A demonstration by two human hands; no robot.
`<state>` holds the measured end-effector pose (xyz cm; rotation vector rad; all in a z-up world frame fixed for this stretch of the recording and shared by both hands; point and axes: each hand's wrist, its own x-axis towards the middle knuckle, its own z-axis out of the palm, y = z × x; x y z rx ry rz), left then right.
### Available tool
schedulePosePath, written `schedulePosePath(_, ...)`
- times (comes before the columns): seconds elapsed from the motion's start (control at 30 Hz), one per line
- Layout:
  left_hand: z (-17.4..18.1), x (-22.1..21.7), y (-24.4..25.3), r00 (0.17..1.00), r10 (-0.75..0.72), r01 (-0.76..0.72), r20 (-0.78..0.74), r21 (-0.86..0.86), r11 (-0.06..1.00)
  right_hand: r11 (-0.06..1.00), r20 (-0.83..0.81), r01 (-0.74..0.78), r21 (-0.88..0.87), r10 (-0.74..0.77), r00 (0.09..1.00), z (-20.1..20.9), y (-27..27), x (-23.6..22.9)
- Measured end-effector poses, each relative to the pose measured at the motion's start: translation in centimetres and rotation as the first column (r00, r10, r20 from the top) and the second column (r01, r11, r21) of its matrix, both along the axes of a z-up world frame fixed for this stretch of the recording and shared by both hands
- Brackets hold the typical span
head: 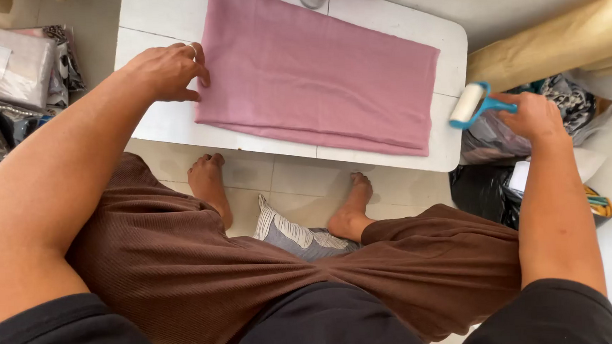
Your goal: Lint rolling, folding, and packing a piece of fabric into a plastic bag
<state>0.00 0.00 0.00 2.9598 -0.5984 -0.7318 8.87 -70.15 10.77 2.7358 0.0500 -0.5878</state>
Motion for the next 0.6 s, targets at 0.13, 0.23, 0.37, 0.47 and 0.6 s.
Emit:
schedulePosePath(0.13, 3.3, -1.3, -1.6, 0.987, -0.016, 0.024, -0.160, 0.050, 0.998, 0.928, 0.239, -0.282, 0.243, 0.225, 0.945, -2.6, -0.4, -0.3)
schedulePosePath(0.23, 4.3, -1.4, -2.1, 0.954, 0.094, -0.065, -0.285, 0.109, 0.992, 0.826, 0.145, -0.310, 0.471, 0.274, 0.951, -1.1, 8.0, -1.9)
schedulePosePath(0.37, 5.5, -1.7, -2.4, 0.933, 0.150, -0.091, -0.328, 0.189, 0.978, 0.729, 0.065, -0.488, 0.479, 0.525, 0.849, -5.2, 16.6, -2.1)
schedulePosePath(0.47, 5.5, -1.5, -1.9, 0.957, 0.163, -0.122, -0.241, 0.175, 0.977, 0.699, 0.024, -0.517, 0.494, 0.584, 0.811, -5.3, 25.2, -2.5)
schedulePosePath(0.6, 3.0, -0.4, -0.2, 0.981, 0.191, -0.186, -0.026, 0.129, 0.974, 0.644, 0.045, -0.537, 0.545, 0.617, 0.785, -6.6, 36.6, -2.3)
